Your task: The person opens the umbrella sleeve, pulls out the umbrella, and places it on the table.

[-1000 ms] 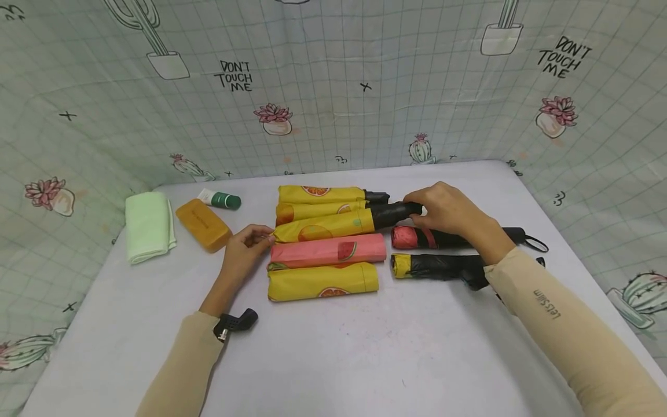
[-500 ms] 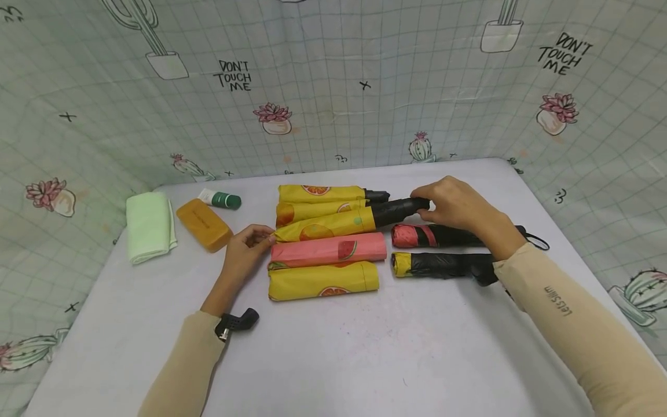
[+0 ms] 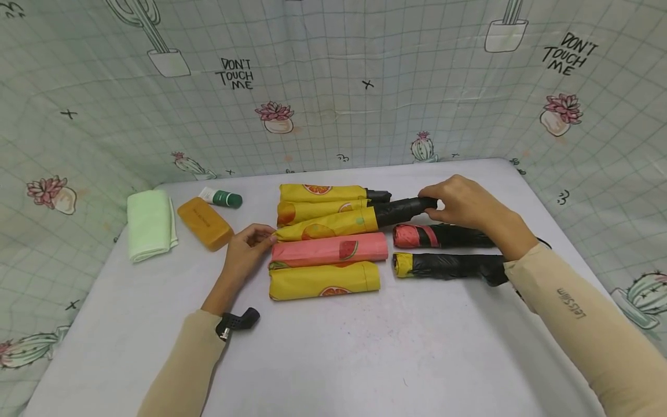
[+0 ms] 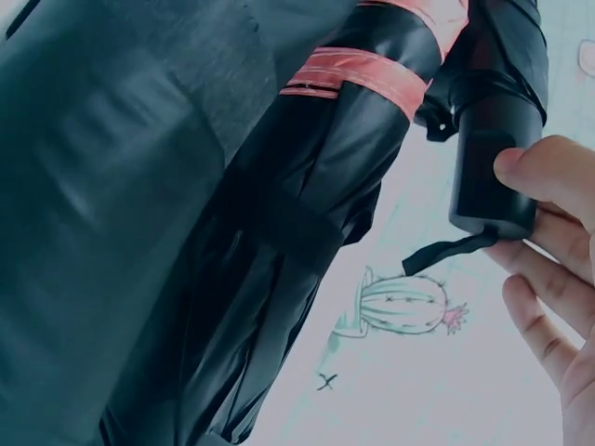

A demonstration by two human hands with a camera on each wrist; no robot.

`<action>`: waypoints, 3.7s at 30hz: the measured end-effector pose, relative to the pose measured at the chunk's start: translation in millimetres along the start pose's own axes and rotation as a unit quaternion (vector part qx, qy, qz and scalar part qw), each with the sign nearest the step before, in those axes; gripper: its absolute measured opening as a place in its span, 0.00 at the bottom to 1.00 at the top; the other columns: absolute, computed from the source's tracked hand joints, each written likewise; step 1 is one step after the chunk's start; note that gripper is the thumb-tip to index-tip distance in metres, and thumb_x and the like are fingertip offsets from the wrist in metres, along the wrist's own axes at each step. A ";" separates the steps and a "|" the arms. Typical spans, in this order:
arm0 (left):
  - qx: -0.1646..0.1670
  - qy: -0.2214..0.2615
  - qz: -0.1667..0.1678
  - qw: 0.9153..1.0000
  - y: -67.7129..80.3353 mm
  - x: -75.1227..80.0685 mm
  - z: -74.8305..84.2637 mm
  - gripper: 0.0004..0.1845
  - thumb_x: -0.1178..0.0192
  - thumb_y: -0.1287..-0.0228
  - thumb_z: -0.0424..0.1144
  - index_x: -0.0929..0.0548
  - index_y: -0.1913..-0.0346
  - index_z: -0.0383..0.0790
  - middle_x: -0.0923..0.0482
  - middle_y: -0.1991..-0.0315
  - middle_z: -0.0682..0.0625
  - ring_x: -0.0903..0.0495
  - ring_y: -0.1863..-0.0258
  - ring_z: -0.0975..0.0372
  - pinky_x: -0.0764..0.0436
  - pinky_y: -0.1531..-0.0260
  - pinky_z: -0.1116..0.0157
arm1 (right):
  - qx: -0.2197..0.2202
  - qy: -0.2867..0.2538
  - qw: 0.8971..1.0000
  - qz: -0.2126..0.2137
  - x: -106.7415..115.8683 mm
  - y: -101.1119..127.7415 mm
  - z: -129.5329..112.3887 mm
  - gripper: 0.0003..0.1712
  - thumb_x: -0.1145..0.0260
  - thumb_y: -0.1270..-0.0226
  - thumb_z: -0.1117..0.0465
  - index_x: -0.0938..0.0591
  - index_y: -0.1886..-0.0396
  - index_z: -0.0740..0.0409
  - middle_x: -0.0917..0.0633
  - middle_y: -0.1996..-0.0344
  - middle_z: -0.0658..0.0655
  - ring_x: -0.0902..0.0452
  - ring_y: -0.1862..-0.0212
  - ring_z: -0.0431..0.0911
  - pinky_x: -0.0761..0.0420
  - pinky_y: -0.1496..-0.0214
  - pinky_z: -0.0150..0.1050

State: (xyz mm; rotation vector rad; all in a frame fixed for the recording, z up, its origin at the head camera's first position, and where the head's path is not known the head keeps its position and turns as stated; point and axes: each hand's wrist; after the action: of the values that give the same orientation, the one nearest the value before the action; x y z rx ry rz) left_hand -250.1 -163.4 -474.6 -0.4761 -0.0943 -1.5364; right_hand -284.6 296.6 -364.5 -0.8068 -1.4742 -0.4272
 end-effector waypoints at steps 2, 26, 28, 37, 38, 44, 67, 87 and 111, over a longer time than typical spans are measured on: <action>0.001 -0.005 -0.001 1.000 -0.3 0.0 0.4 0.08 0.33 0.34 0.35 0.15 0.55 0.37 0.16 0.62 0.45 0.20 0.64 0.60 0.23 0.63 0.73 | -0.003 -0.001 1.000 0.000 0.0 0.8 1.5 0.18 0.23 0.48 0.68 0.13 0.55 0.63 0.11 0.61 0.58 0.16 0.67 0.45 0.16 0.63 0.47; 0.001 -0.012 0.001 1.000 0.2 -1.1 1.8 0.06 0.32 0.34 0.34 0.14 0.57 0.37 0.16 0.63 0.45 0.20 0.65 0.59 0.24 0.64 0.72 | -0.044 0.014 0.999 -0.018 12.6 22.2 20.8 0.19 0.23 0.45 0.66 0.14 0.52 0.58 0.11 0.63 0.54 0.27 0.73 0.40 0.23 0.69 0.43; 0.002 -0.017 0.002 1.000 0.6 -1.0 1.6 0.06 0.33 0.34 0.34 0.14 0.56 0.37 0.16 0.63 0.45 0.20 0.65 0.59 0.23 0.63 0.72 | -0.054 0.017 0.998 -0.025 14.6 23.8 22.6 0.19 0.23 0.45 0.66 0.14 0.52 0.57 0.11 0.63 0.55 0.27 0.72 0.41 0.24 0.70 0.43; -0.002 -0.024 0.003 1.000 1.7 0.2 3.5 0.06 0.33 0.34 0.34 0.14 0.57 0.37 0.16 0.63 0.45 0.20 0.64 0.58 0.24 0.63 0.72 | -0.056 0.029 0.998 -0.016 21.9 35.8 33.6 0.19 0.23 0.47 0.69 0.14 0.54 0.59 0.11 0.62 0.55 0.23 0.72 0.39 0.20 0.70 0.43; -0.003 -0.024 0.004 1.000 1.8 0.4 3.4 0.06 0.32 0.34 0.34 0.14 0.57 0.37 0.16 0.63 0.45 0.20 0.64 0.58 0.24 0.63 0.72 | -0.057 0.027 0.998 -0.014 22.8 37.2 33.9 0.19 0.23 0.47 0.69 0.14 0.54 0.59 0.11 0.62 0.55 0.23 0.72 0.39 0.20 0.69 0.43; -0.005 -0.025 0.004 1.000 1.4 0.0 2.2 0.06 0.32 0.34 0.33 0.14 0.57 0.37 0.16 0.63 0.45 0.20 0.65 0.58 0.24 0.64 0.73 | -0.062 0.024 0.997 -0.026 27.4 40.7 35.1 0.19 0.24 0.45 0.69 0.15 0.52 0.59 0.12 0.62 0.56 0.22 0.71 0.41 0.19 0.69 0.45; -0.015 -0.027 0.001 1.000 -1.4 -1.4 5.2 0.06 0.32 0.34 0.35 0.14 0.57 0.38 0.16 0.65 0.46 0.21 0.66 0.60 0.24 0.65 0.72 | -0.104 0.058 0.992 -0.038 44.3 57.5 46.1 0.19 0.23 0.44 0.66 0.16 0.51 0.57 0.12 0.63 0.59 0.23 0.73 0.45 0.20 0.69 0.50; 0.006 -0.023 0.003 1.000 -0.4 2.4 0.2 0.07 0.33 0.33 0.36 0.14 0.56 0.38 0.16 0.63 0.46 0.20 0.64 0.60 0.23 0.63 0.73 | -0.113 0.054 0.991 -0.043 42.9 82.5 61.2 0.21 0.22 0.46 0.68 0.16 0.51 0.64 0.12 0.61 0.62 0.23 0.74 0.43 0.20 0.70 0.48; 0.009 -0.021 -0.003 1.000 -2.6 0.5 2.8 0.08 0.32 0.33 0.38 0.14 0.56 0.40 0.16 0.62 0.47 0.21 0.64 0.60 0.23 0.62 0.72 | -0.151 0.069 0.984 -0.062 53.5 90.9 68.0 0.21 0.24 0.45 0.70 0.17 0.51 0.68 0.13 0.66 0.66 0.30 0.77 0.44 0.27 0.77 0.41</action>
State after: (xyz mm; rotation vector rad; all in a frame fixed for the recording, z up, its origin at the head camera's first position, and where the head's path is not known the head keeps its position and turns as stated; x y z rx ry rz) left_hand -251.9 -162.8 -471.3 -0.4932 -0.1423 -1.5311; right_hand -263.9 417.5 -338.3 -0.9060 -1.3515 -0.8007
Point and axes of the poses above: each hand's wrist, its own y-axis away from the middle knuckle, its own x-axis out of the back of the hand, z = x × y
